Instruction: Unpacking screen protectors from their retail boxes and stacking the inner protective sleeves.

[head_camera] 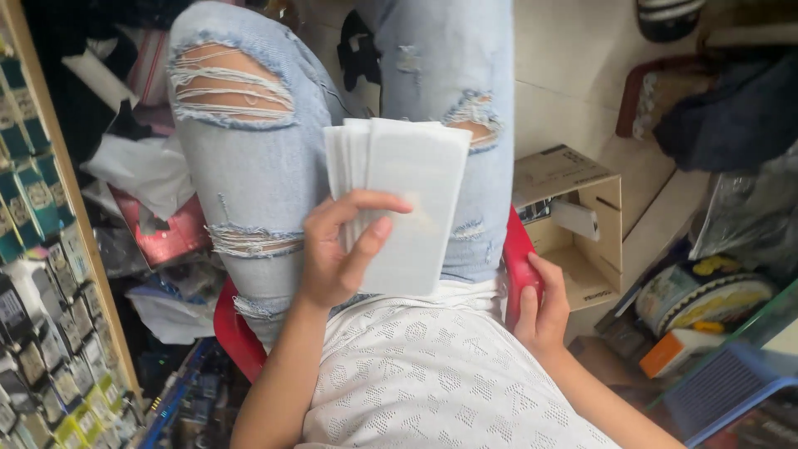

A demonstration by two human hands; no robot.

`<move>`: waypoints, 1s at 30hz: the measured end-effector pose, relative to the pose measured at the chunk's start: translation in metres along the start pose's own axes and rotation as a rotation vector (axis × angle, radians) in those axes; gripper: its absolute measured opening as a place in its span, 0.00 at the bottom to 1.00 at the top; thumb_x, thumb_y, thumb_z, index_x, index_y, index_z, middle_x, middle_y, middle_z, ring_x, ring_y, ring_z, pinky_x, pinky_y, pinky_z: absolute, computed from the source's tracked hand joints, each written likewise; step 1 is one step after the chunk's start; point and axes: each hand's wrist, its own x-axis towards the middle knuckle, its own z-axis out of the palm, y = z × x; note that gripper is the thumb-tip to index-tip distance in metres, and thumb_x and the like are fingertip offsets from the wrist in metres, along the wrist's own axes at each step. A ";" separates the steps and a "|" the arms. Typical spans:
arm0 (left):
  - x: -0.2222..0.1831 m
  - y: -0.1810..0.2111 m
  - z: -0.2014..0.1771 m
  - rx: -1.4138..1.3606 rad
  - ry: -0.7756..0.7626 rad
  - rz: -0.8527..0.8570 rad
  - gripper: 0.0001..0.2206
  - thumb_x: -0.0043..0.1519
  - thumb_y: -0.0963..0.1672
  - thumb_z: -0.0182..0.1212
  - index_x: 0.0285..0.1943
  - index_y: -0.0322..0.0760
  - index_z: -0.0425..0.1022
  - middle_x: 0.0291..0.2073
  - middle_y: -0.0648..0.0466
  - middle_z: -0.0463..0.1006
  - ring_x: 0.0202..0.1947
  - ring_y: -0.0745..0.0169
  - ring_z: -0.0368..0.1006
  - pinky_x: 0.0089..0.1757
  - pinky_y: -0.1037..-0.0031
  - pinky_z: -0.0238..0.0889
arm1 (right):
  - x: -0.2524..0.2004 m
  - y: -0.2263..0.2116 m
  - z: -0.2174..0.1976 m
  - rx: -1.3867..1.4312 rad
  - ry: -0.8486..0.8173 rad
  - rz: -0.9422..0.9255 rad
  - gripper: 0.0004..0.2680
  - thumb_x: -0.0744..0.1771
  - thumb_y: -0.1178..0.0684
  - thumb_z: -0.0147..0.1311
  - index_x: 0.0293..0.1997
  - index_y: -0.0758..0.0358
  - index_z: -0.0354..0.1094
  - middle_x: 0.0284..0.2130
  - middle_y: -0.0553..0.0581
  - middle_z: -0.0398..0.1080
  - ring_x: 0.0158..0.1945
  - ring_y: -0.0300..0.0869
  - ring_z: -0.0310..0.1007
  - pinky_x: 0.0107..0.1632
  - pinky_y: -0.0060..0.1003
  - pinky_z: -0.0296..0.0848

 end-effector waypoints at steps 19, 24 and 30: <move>-0.031 -0.037 -0.031 -0.186 0.081 -0.009 0.13 0.71 0.44 0.45 0.50 0.38 0.79 0.47 0.54 0.82 0.51 0.63 0.78 0.55 0.75 0.66 | 0.018 -0.043 -0.004 -0.250 0.042 -0.015 0.16 0.74 0.51 0.34 0.64 0.71 0.63 0.55 0.71 0.71 0.55 0.56 0.70 0.58 0.47 0.65; -0.030 -0.058 -0.031 -0.270 -0.025 0.037 0.13 0.72 0.44 0.44 0.52 0.38 0.78 0.49 0.55 0.81 0.54 0.63 0.77 0.58 0.74 0.66 | 0.014 -0.030 -0.005 -0.328 0.067 -0.097 0.16 0.75 0.57 0.34 0.65 0.76 0.67 0.57 0.74 0.71 0.59 0.62 0.71 0.62 0.51 0.65; -0.023 -0.074 -0.034 -0.352 -0.093 0.038 0.13 0.73 0.44 0.45 0.54 0.41 0.78 0.51 0.58 0.81 0.51 0.68 0.77 0.54 0.77 0.66 | 0.001 0.001 -0.002 -0.412 0.083 -0.142 0.16 0.77 0.56 0.35 0.68 0.76 0.70 0.59 0.74 0.73 0.60 0.63 0.72 0.64 0.52 0.65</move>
